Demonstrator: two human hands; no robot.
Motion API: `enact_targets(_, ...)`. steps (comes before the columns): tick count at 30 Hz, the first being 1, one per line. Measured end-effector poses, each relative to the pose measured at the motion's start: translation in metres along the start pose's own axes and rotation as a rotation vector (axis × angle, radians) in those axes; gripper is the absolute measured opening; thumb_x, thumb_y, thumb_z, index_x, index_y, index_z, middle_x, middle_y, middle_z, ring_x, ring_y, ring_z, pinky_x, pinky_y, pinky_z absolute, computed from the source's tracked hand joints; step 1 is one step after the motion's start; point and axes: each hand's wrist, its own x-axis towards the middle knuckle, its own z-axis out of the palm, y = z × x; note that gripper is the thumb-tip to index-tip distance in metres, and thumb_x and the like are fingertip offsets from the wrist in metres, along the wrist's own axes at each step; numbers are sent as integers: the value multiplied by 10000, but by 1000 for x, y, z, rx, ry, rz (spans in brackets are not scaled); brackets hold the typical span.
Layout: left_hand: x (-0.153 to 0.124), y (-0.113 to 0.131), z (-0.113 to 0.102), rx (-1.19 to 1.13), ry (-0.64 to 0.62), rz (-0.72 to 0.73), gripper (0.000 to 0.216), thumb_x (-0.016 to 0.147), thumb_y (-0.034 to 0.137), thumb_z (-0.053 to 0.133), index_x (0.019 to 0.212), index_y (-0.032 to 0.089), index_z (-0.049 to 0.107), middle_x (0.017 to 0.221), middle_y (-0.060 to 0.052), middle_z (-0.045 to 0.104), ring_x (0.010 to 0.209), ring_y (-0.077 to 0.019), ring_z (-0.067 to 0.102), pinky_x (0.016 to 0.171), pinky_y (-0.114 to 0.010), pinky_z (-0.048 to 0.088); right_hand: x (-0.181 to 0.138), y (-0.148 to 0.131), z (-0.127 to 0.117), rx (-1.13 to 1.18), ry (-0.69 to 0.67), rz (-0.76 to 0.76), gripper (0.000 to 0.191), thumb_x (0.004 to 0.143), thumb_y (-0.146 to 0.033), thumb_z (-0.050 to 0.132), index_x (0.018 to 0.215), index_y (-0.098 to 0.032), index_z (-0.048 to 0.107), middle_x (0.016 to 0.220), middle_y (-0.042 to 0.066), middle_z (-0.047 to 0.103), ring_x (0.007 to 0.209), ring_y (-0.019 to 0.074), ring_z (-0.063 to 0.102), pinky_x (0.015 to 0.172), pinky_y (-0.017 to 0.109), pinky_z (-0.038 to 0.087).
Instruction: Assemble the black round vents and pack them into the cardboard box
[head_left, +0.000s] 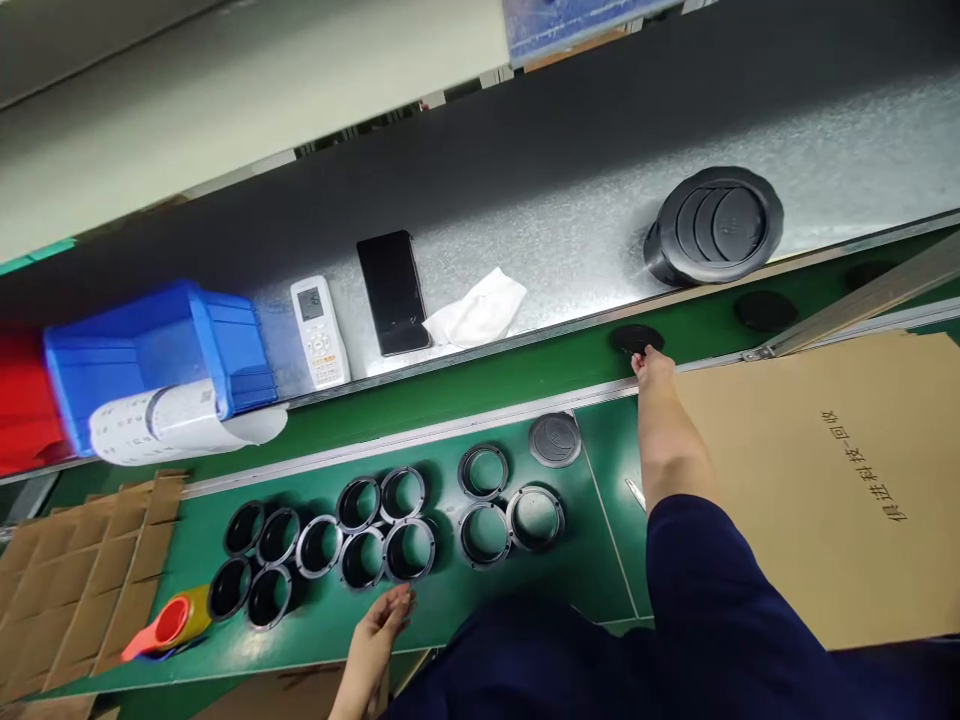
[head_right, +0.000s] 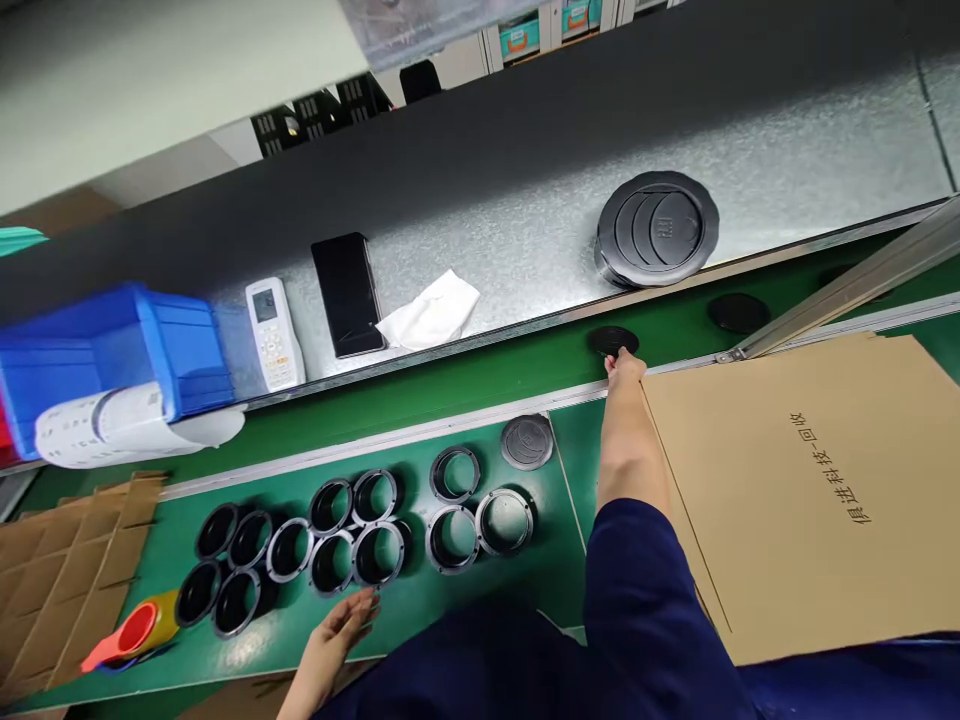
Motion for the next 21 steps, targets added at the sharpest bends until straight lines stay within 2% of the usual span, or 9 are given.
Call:
enact_targets(3, 8, 21, 24, 40, -28, 92, 683, 407, 609, 958, 912, 184, 783, 981, -118, 785, 1065, -377, 722, 1013, -484, 539, -28, 18, 15, -17, -153, 57, 220, 1047, -124, 497, 836, -134, 560, 660, -20, 593, 507, 37, 510, 476, 119, 492)
enact_targets(6, 5, 52, 62, 0, -104, 177, 648, 489, 559, 963, 966, 160, 780, 1017, -146, 777, 1069, -362, 710, 1043, -493, 514, -84, 62, 12, -45, -362, 112, 241, 1011, -134, 561, 772, -157, 537, 668, 31, 671, 516, 54, 576, 495, 127, 532)
enact_targets(9, -7, 86, 101, -196, -309, 250, 596, 610, 437, 957, 1115, 186, 762, 1214, -163, 739, 1238, -346, 644, 1113, -494, 466, -159, 121, -16, -78, -736, 182, 177, 922, -189, 719, 817, -164, 579, 730, 58, 733, 537, 87, 640, 513, 162, 567)
enact_targets(12, -12, 108, 124, -555, -612, 323, 702, 720, 373, 908, 1367, 302, 646, 1516, -114, 575, 1429, -341, 502, 1144, -535, 445, -237, 174, -53, -116, -1142, 261, 311, 789, -313, 882, 897, -184, 620, 737, 27, 743, 547, 110, 669, 512, 182, 582)
enact_targets(14, -14, 114, 123, -716, -707, 300, 664, 767, 442, 861, 1369, 280, 633, 1532, -121, 559, 1434, -364, 491, 1107, -547, 479, -283, 200, -73, -182, -1274, 338, 413, 725, -400, 930, 927, -193, 635, 753, 12, 744, 560, 116, 682, 517, 192, 592)
enact_targets(17, -19, 114, 101, -848, -716, 179, 590, 879, 618, 663, 1257, 165, 680, 1421, -186, 636, 1373, -402, 539, 951, -486, 570, -335, 225, -87, -352, -1365, 400, 506, 709, -530, 918, 973, -188, 655, 913, 59, 779, 620, 129, 710, 563, 226, 623)
enact_targets(19, -25, 111, 81, -929, -727, 126, 649, 934, 668, 518, 1262, 132, 677, 1399, -201, 647, 1367, -405, 544, 902, -459, 586, -355, 233, -89, -529, -1445, 369, 573, 709, -628, 882, 993, -176, 675, 1054, 110, 778, 693, 152, 734, 595, 259, 639)
enact_targets(21, -32, 105, 60, -1037, -728, 136, 662, 974, 652, 427, 1310, 130, 656, 1403, -182, 649, 1393, -377, 531, 973, -466, 564, -362, 234, -88, -758, -1556, 278, 616, 730, -706, 825, 985, -159, 698, 1066, 136, 769, 737, 177, 739, 599, 283, 636)
